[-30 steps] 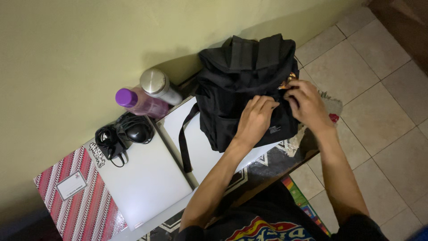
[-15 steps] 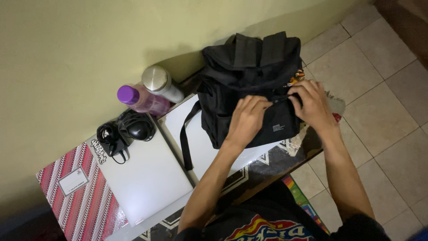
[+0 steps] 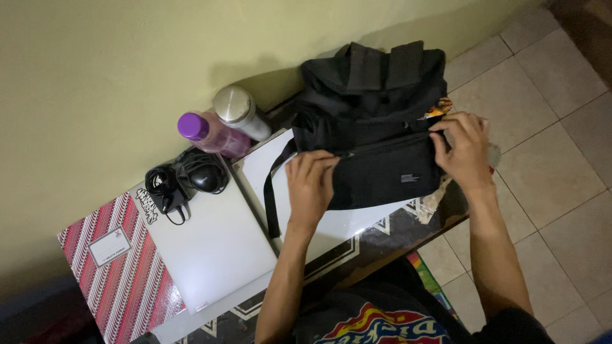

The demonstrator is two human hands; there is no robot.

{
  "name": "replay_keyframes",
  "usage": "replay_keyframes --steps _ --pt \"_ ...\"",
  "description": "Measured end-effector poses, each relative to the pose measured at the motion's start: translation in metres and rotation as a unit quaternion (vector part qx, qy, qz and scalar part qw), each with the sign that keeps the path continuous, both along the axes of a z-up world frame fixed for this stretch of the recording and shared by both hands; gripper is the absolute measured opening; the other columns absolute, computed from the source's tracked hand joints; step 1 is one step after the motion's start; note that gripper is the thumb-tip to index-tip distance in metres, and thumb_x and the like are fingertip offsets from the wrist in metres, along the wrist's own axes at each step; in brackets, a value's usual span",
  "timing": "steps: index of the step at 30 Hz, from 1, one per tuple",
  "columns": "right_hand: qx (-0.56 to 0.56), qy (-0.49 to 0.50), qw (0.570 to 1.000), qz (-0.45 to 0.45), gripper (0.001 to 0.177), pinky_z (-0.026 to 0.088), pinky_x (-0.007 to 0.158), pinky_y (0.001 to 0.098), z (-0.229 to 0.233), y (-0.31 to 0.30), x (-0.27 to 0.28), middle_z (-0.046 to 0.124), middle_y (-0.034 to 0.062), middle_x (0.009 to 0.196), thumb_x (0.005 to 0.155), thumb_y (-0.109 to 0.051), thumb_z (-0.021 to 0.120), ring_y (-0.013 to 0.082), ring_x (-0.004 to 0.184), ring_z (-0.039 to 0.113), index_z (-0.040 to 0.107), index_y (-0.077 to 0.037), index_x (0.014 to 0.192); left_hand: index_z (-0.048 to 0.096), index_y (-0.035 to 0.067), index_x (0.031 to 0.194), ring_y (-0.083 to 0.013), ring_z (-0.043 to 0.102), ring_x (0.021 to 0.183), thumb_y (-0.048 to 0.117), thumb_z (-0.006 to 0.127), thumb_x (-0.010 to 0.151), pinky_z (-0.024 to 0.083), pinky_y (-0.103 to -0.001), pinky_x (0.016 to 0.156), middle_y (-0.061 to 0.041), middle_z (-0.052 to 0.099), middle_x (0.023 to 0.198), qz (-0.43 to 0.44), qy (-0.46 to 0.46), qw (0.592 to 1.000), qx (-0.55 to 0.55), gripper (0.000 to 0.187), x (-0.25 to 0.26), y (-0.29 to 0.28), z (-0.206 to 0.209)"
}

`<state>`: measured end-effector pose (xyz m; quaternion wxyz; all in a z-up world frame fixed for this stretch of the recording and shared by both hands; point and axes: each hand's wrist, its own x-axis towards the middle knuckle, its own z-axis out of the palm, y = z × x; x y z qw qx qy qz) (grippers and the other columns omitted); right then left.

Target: The person packs a black backpack with daily essentials from a table. They place a charger, wallet, glasses, lip balm, a patterned notebook, and a laptop into the bag, then zip it closed. A computer mouse and power adapter remain on the table.

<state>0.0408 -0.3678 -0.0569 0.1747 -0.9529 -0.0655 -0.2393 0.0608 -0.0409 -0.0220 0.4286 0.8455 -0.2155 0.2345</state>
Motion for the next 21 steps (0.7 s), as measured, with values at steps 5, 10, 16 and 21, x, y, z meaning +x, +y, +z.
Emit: replay_keyframes --steps 5,10,16,21 --pt "0.056 0.051 0.995 -0.068 0.018 0.038 0.107 0.043 0.014 0.001 0.0 0.064 0.0061 0.109 0.093 -0.003 0.08 0.0241 0.103 0.059 0.073 -0.01 0.108 0.07 0.01 0.097 -0.0225 0.063 0.099 -0.003 0.078 0.084 0.043 -0.037 0.088 -0.002 0.069 0.105 0.036 0.015 0.999 0.014 0.02 -0.001 0.028 0.002" --pt "0.079 0.018 0.995 0.065 0.028 0.042 0.111 0.0429 0.047 0.045 0.003 0.064 0.0109 0.121 0.088 -0.003 0.07 0.0303 0.117 0.059 0.07 -0.006 0.115 0.068 0.007 0.099 -0.023 0.065 0.093 -0.006 0.077 0.084 0.046 -0.035 0.083 -0.004 0.07 0.106 0.007 0.014 1.0 -0.024 0.022 -0.008 0.017 -0.002" --pt "0.05 0.105 0.976 0.181 0.035 0.045 0.093 0.041 0.055 0.111 0.024 0.064 0.0101 0.108 0.085 -0.009 0.078 0.0285 0.1 0.059 0.073 -0.001 0.12 0.065 0.008 0.092 -0.0222 0.064 0.087 0.003 0.085 0.081 0.047 -0.035 0.079 -0.004 0.07 0.099 0.005 0.019 0.999 -0.044 0.023 -0.009 0.006 -0.012" --pt "0.041 0.111 0.972 0.201 0.015 0.05 0.082 0.0376 0.055 0.121 0.033 0.063 0.0072 0.094 0.086 -0.002 0.08 0.0236 0.09 0.063 0.074 -0.001 0.1 0.063 0.005 0.088 -0.0245 0.065 0.086 0.008 0.085 0.085 0.055 -0.036 0.077 -0.008 0.069 0.095 0.035 0.088 0.993 -0.072 0.022 -0.003 0.007 -0.014"
